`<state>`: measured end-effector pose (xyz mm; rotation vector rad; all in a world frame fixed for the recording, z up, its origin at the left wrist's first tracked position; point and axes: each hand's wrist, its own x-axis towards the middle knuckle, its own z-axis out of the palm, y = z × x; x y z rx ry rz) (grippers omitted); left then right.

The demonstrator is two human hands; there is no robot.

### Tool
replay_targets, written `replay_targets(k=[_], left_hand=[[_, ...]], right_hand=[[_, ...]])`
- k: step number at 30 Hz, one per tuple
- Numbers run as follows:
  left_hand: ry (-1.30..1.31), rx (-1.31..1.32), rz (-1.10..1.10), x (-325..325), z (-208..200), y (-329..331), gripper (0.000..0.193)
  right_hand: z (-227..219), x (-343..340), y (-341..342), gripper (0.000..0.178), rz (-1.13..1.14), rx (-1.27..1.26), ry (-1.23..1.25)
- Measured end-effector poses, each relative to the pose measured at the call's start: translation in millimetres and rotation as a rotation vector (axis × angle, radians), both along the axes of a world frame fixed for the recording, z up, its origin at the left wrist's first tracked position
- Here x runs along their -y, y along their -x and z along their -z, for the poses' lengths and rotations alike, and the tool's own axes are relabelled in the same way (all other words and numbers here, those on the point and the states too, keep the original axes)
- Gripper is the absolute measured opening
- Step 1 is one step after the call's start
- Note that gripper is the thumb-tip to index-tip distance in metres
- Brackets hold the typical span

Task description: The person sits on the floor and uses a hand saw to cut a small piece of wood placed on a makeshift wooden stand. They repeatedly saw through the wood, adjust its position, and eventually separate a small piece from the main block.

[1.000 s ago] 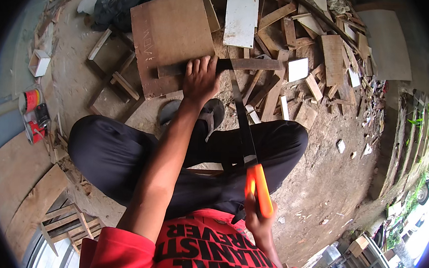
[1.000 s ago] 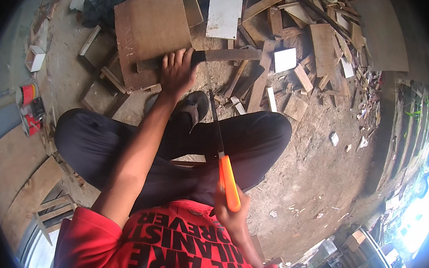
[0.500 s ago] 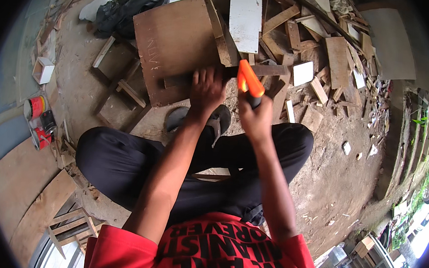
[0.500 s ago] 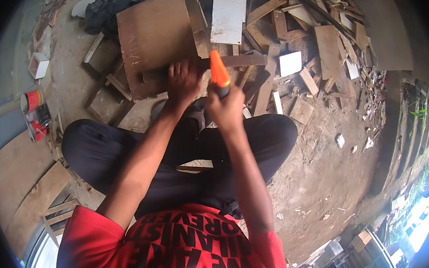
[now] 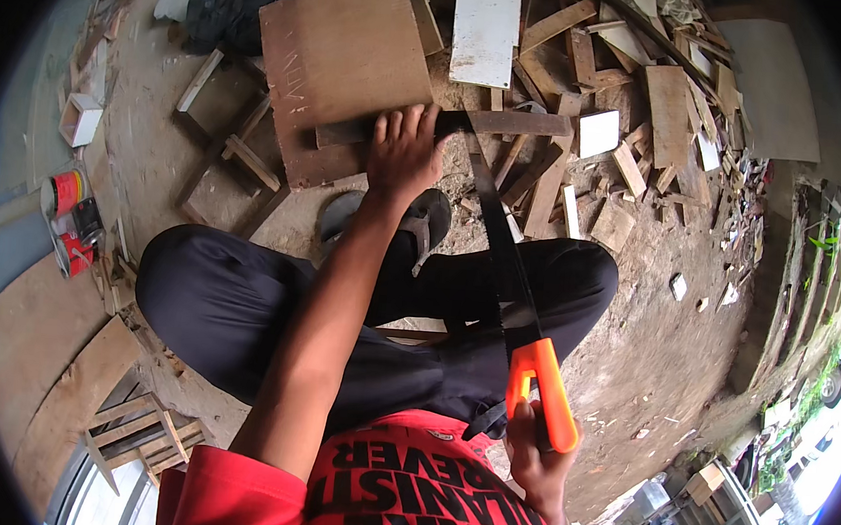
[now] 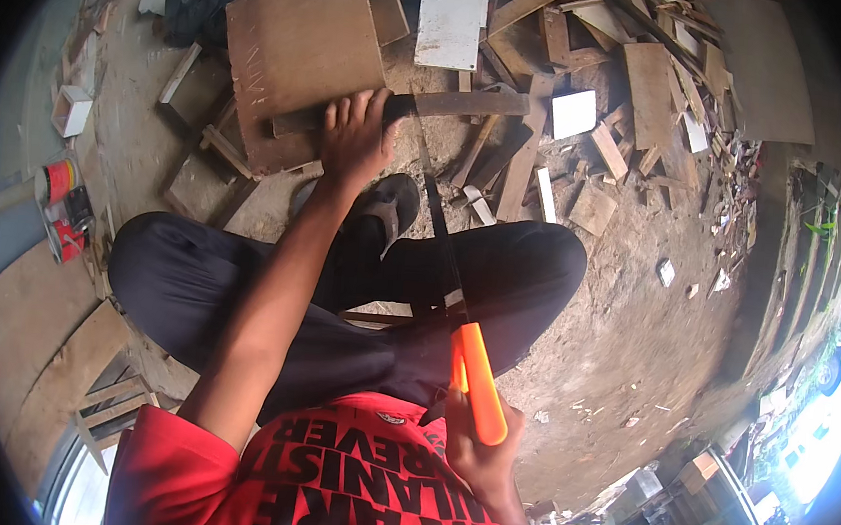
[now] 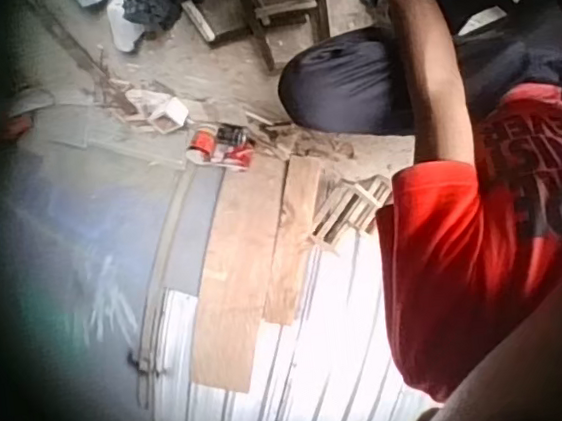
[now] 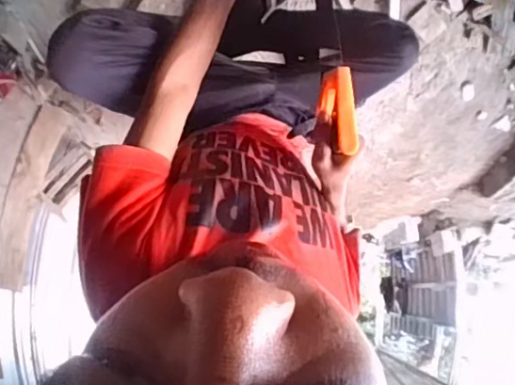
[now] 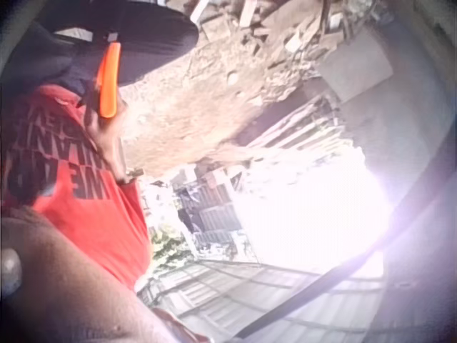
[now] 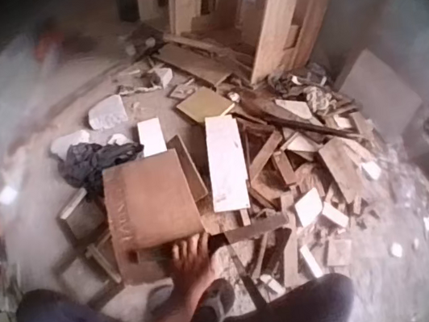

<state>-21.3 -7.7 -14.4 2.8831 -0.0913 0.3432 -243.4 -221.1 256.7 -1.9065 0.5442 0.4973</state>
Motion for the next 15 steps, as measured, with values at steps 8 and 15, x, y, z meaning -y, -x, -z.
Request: replay_targets(k=[8,15], left_hand=[[-0.009,0.067,0.03,9,0,0,0.044],[0.129,0.133,0.056,0,-4,-2,0.039]], right_hand=[[157,-70,-201,0.016,-0.089,0.382,0.056],[199,-77,-175,0.024,-0.114,0.479,-0.089]])
